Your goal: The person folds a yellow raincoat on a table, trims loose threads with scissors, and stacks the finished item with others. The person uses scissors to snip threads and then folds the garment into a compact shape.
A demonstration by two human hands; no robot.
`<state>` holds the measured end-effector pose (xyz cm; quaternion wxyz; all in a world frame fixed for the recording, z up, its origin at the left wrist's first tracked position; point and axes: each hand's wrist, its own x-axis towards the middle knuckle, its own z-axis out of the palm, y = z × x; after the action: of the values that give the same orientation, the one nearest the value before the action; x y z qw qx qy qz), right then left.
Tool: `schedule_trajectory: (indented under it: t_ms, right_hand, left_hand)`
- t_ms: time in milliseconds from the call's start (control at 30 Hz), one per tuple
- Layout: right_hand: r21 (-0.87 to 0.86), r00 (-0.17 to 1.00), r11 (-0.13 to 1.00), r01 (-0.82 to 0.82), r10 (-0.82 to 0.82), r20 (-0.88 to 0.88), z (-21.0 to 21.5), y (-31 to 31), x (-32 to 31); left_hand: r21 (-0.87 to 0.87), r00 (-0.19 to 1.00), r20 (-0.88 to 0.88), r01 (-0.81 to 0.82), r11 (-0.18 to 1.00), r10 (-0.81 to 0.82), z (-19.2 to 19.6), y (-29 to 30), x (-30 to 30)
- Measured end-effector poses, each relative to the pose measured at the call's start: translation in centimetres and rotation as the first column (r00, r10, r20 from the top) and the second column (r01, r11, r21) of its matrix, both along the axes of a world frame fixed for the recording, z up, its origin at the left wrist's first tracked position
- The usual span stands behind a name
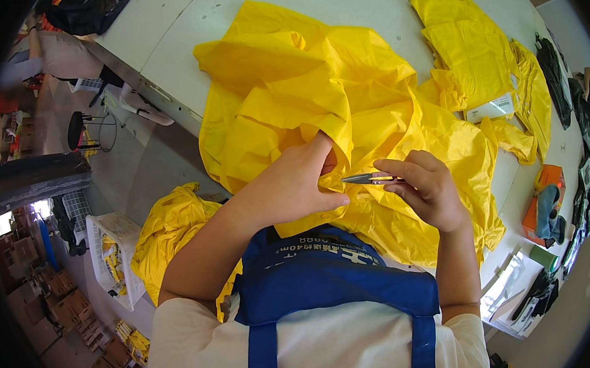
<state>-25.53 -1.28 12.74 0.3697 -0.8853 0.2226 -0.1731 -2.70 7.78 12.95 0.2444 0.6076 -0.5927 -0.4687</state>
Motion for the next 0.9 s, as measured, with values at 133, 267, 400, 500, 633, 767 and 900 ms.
schedule_trajectory:
  t_ms: [133,267,400,500,633,767,900]
  right_hand:
    - [0.126,0.984,0.982,0.140,-0.152,0.091,-0.9,0.5,-1.4]
    - [0.462,0.766,0.777,0.428,-0.583,0.270,-4.6,0.9,-6.0]
    - [0.569,0.775,0.758,0.320,-0.555,0.303,-5.7,1.3,-6.0]
    - [0.755,0.825,0.633,0.171,-0.512,0.241,-5.0,3.3,-2.1]
    - [0.518,0.947,0.847,0.122,-0.256,0.196,-6.2,5.6,2.4]
    - [-0.076,0.968,0.995,-0.070,0.086,0.236,-5.8,5.4,6.5]
    - [-0.387,0.959,0.910,-0.149,0.228,0.167,-6.2,5.2,7.7]
  left_hand:
    - [-0.005,0.999,-0.032,-0.039,0.999,0.039,-0.1,0.4,0.1]
    - [-0.120,0.954,-0.192,-0.257,0.959,0.232,-1.0,1.9,0.6]
    - [0.029,0.783,-0.383,-0.520,0.854,0.490,-1.0,2.0,1.2]
    - [0.049,0.805,-0.279,-0.532,0.845,0.523,-2.2,1.0,1.6]
    - [-0.027,0.911,0.147,-0.386,0.922,0.386,-2.3,-0.1,2.1]
    - [-0.204,0.906,0.172,-0.351,0.914,0.387,-4.0,-0.2,3.1]
    - [0.045,0.787,-0.362,-0.520,0.853,0.499,-4.8,0.8,3.9]
